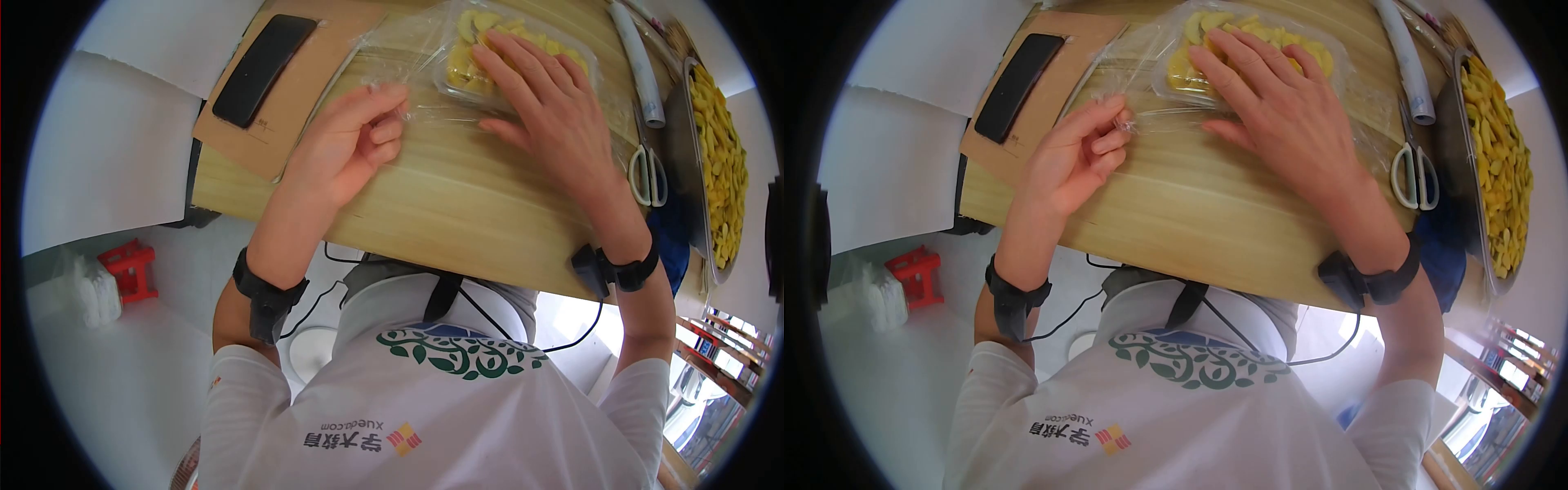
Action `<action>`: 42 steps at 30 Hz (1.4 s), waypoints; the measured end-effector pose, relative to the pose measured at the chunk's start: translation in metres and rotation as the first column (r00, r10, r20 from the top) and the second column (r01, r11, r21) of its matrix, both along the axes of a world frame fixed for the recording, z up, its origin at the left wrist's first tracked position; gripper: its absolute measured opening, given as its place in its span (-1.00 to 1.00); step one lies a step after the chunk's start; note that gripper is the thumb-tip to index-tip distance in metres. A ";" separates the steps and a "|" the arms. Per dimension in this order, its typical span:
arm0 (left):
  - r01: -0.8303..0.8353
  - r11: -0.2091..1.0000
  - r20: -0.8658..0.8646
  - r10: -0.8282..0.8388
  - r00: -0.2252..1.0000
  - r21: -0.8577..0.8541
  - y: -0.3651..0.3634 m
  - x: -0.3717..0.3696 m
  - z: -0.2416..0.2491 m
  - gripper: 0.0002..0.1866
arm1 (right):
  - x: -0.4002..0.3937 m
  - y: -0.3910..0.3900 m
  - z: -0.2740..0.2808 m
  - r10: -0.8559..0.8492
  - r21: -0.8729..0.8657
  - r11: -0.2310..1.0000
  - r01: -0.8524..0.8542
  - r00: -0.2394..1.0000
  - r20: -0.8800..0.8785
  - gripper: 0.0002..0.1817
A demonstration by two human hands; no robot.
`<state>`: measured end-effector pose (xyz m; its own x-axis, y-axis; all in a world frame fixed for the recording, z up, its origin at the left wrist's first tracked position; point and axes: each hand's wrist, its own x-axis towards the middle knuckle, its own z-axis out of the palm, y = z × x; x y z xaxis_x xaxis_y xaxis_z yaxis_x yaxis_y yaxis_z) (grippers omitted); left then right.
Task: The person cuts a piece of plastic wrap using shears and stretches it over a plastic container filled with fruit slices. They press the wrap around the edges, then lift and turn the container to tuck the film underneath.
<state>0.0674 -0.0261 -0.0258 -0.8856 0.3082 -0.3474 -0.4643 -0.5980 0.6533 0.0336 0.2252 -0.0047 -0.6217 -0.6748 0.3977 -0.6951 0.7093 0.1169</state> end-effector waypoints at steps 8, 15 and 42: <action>-0.044 0.994 0.014 0.046 0.999 -0.105 -0.014 0.019 0.003 -0.94 | 0.002 0.000 0.002 0.000 0.005 1.000 0.000 1.000 0.015 -0.22; -0.191 0.950 -0.055 0.183 0.982 -0.245 -0.014 0.028 0.005 -0.91 | 0.002 0.000 0.002 -0.011 -0.018 1.000 0.011 0.999 0.042 -0.15; -0.268 0.939 -0.047 0.264 0.963 -0.217 -0.030 0.040 0.013 -0.75 | 0.003 -0.003 0.016 0.041 -0.038 0.999 -0.036 0.988 0.148 -0.14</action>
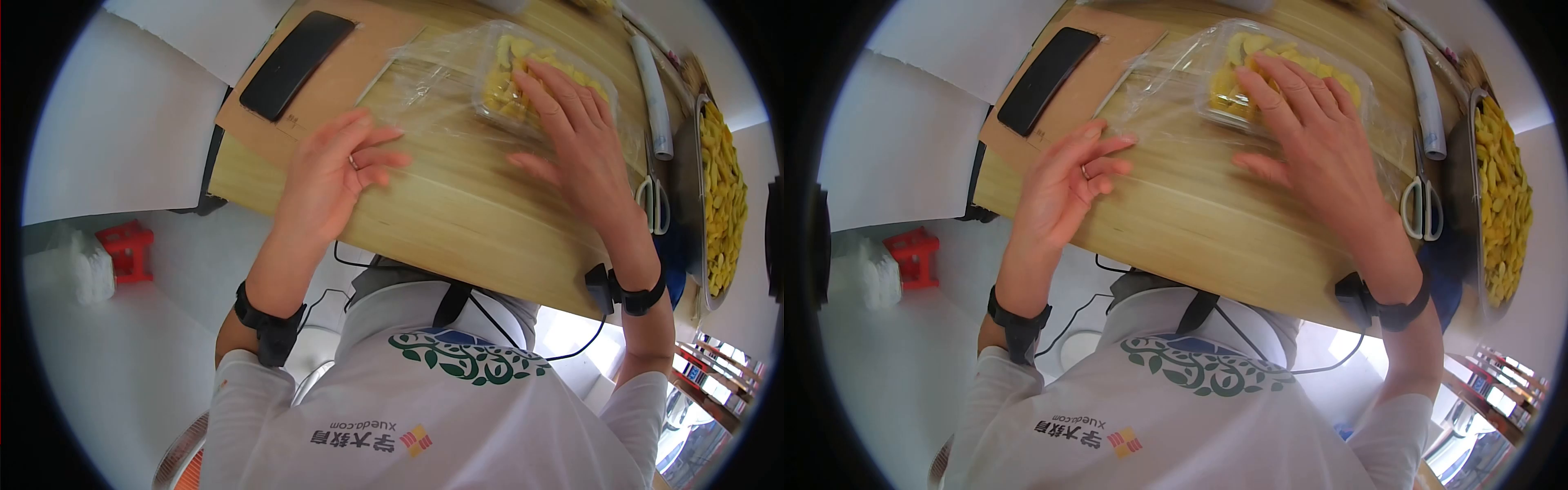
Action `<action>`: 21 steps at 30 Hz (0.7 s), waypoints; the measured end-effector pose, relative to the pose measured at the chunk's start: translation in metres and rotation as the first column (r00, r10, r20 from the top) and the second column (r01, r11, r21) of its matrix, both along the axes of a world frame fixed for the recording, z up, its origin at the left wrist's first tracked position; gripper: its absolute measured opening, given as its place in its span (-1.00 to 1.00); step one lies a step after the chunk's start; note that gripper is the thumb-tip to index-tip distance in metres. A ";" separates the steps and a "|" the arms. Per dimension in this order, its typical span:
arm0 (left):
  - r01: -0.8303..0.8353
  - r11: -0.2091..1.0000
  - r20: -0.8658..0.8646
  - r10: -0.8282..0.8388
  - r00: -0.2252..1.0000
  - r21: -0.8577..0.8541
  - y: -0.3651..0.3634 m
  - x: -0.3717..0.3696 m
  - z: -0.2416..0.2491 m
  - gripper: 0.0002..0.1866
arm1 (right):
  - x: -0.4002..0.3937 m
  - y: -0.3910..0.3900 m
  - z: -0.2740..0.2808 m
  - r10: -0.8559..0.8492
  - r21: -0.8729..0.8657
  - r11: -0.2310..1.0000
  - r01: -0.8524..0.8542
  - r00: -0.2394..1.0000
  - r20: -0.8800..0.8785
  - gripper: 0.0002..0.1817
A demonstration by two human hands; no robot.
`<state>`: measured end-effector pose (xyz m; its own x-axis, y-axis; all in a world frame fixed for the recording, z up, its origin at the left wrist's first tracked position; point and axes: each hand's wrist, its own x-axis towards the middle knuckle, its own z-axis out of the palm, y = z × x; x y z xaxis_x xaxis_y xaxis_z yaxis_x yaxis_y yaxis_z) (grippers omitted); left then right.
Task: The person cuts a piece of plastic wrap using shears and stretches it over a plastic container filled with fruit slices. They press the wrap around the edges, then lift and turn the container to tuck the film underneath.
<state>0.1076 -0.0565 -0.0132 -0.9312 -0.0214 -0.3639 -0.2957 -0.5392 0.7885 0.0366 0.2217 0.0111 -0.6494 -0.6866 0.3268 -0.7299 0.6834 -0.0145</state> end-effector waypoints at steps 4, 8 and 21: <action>-0.015 0.999 0.013 0.015 1.000 -0.044 0.014 -0.012 0.000 -0.71 | 0.000 -0.006 0.014 0.016 -0.033 0.999 -0.015 1.000 0.027 -0.20; -0.078 0.983 -0.033 0.074 0.997 -0.169 0.019 -0.019 -0.007 -0.68 | -0.005 -0.030 0.025 0.055 -0.078 0.995 -0.057 0.998 -0.029 -0.34; -0.235 0.921 -0.140 0.200 0.970 -0.311 0.018 -0.001 -0.005 -0.74 | -0.035 -0.066 -0.002 0.146 0.099 0.984 -0.148 0.989 0.029 -0.59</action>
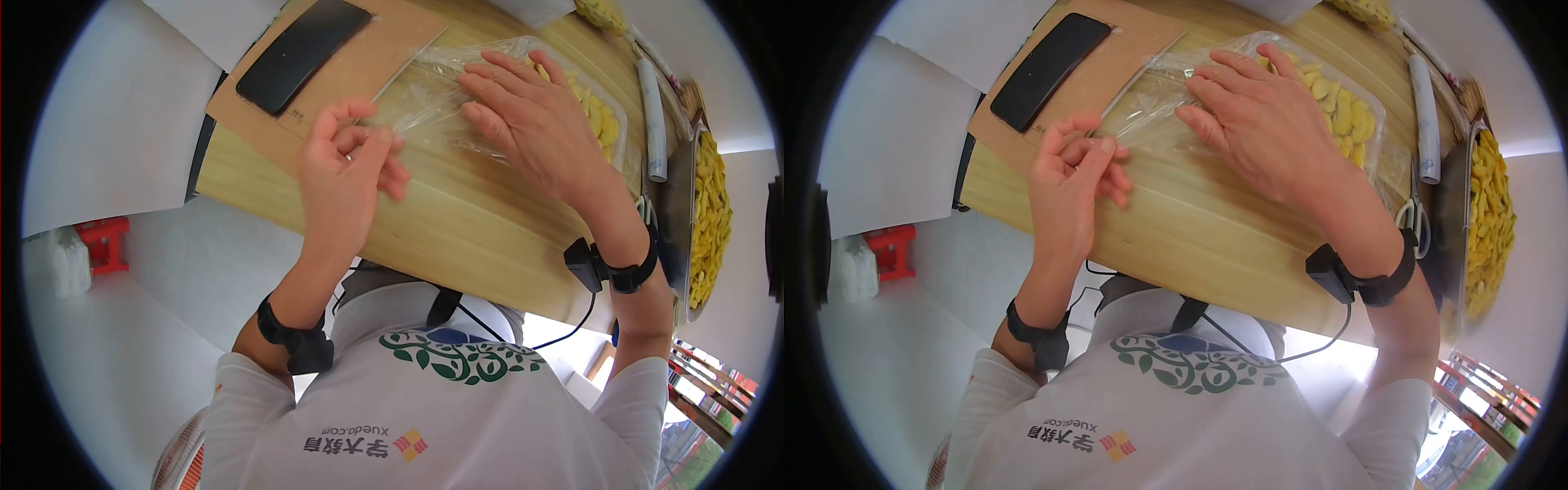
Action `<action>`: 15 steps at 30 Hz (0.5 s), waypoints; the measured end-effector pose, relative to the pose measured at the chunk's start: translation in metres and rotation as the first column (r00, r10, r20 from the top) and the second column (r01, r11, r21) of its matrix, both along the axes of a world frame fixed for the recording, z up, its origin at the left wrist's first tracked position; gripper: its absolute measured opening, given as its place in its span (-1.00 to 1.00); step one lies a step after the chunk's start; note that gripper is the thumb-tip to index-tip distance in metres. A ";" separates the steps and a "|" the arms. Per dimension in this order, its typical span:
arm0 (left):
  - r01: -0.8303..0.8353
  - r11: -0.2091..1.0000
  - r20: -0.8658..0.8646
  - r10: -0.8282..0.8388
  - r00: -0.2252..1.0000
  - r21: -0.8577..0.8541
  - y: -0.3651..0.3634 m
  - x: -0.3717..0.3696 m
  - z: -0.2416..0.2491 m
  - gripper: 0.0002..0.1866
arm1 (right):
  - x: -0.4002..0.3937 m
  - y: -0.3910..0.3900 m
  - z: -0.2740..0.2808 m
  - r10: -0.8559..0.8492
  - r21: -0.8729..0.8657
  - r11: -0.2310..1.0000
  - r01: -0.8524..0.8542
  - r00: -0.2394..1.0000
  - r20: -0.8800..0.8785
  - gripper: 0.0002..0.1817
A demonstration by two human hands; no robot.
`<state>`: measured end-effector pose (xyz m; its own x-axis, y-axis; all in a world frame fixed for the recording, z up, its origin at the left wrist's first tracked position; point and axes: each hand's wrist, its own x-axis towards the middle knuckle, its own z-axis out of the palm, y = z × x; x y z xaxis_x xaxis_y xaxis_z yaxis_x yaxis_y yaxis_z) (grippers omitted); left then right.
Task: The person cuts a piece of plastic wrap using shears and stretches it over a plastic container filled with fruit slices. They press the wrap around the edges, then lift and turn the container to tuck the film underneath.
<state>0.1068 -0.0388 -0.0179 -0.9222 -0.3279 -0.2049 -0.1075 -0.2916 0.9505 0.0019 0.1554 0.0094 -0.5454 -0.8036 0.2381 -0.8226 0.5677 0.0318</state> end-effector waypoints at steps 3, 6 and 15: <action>0.044 0.998 0.007 -0.044 0.999 -0.043 -0.005 0.005 0.001 -0.80 | 0.001 -0.003 0.005 0.002 0.011 1.000 -0.002 1.000 -0.002 -0.60; 0.073 0.996 0.041 -0.071 0.997 -0.041 -0.005 0.011 0.003 -0.84 | 0.001 -0.005 0.006 0.004 0.025 1.000 -0.003 1.000 -0.018 -0.62; 0.188 0.982 0.025 -0.188 0.982 0.005 -0.008 0.023 0.006 -0.92 | 0.000 -0.007 0.007 0.012 0.029 1.000 -0.011 1.000 -0.023 -0.65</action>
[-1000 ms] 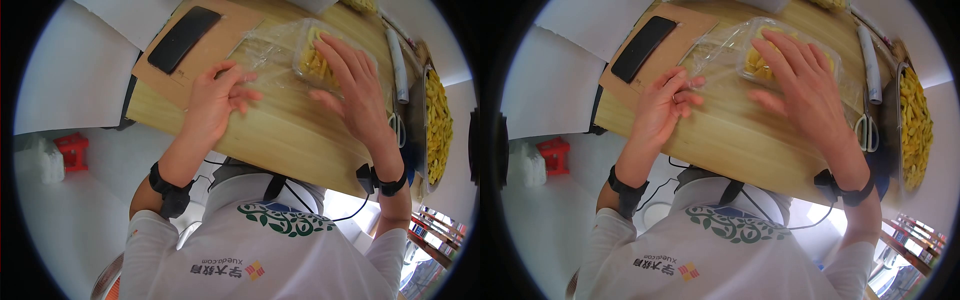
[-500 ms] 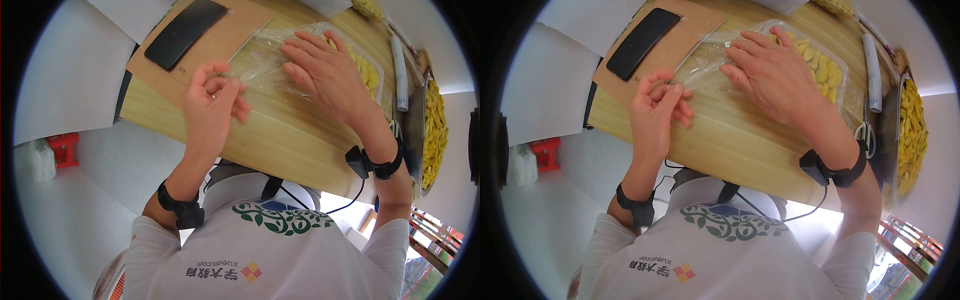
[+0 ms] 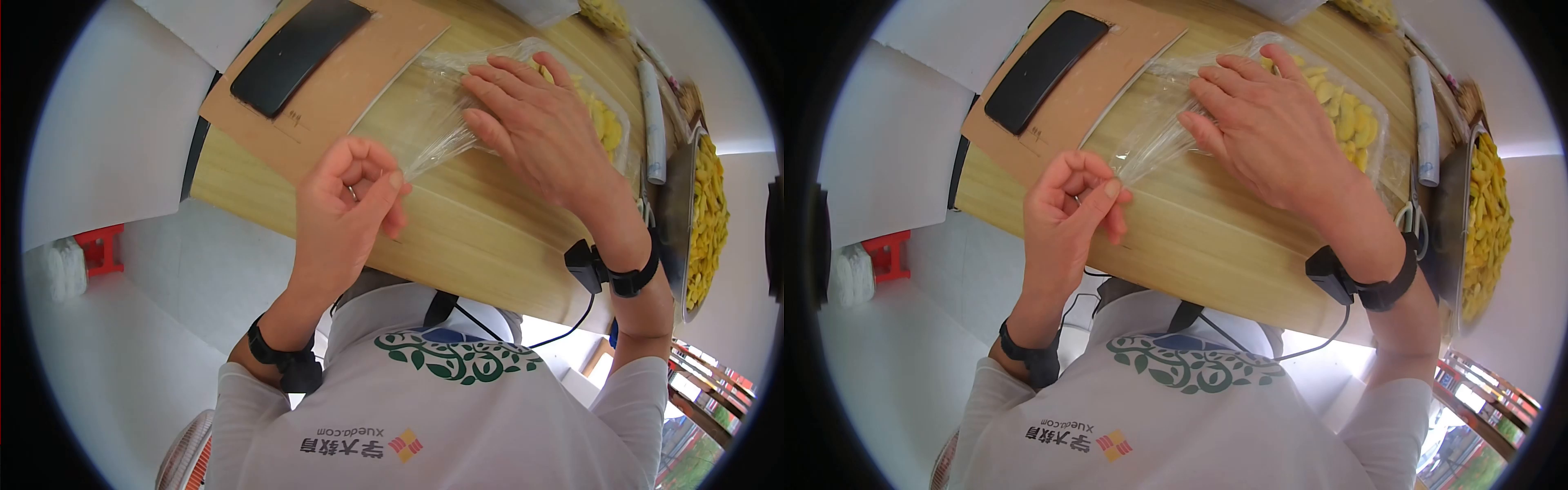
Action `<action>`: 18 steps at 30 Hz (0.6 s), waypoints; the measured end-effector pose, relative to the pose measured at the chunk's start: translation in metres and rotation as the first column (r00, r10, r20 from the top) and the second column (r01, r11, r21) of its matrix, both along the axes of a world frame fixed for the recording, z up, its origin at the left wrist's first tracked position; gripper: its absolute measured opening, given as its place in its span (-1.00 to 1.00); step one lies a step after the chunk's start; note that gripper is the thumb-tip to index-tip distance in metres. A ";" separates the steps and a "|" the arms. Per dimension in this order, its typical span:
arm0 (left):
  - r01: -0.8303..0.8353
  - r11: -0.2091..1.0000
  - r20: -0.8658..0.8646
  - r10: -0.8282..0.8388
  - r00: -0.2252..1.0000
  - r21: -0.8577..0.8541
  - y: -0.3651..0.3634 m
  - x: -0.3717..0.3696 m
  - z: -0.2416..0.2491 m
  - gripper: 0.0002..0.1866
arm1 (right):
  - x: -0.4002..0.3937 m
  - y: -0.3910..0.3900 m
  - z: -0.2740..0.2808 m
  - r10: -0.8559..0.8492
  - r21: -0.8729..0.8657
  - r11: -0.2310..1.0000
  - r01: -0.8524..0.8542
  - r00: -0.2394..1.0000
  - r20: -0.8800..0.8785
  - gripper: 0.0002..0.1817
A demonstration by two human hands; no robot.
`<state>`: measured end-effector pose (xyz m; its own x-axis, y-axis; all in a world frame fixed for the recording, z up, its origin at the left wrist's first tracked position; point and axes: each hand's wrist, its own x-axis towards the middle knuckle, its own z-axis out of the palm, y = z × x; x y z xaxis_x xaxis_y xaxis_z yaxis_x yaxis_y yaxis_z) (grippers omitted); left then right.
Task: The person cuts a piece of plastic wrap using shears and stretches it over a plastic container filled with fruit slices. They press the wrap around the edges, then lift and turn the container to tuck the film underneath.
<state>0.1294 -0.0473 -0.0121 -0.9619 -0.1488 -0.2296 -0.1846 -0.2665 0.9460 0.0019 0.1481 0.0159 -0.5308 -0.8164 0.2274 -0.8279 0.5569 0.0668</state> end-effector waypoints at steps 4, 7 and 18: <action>0.015 1.000 0.014 -0.015 1.000 -0.001 -0.003 0.003 0.000 -0.90 | 0.001 0.000 -0.001 -0.002 -0.020 1.000 0.002 1.000 0.022 -0.62; 0.019 1.000 0.024 -0.019 1.000 -0.007 -0.009 0.005 0.000 -0.89 | 0.001 0.002 -0.006 0.013 -0.116 0.993 -0.010 1.000 0.020 -0.60; 0.046 0.987 -0.016 -0.049 0.999 -0.154 -0.021 -0.004 0.002 -0.81 | 0.083 0.029 -0.006 0.421 -0.203 0.597 0.776 -0.088 0.903 -0.63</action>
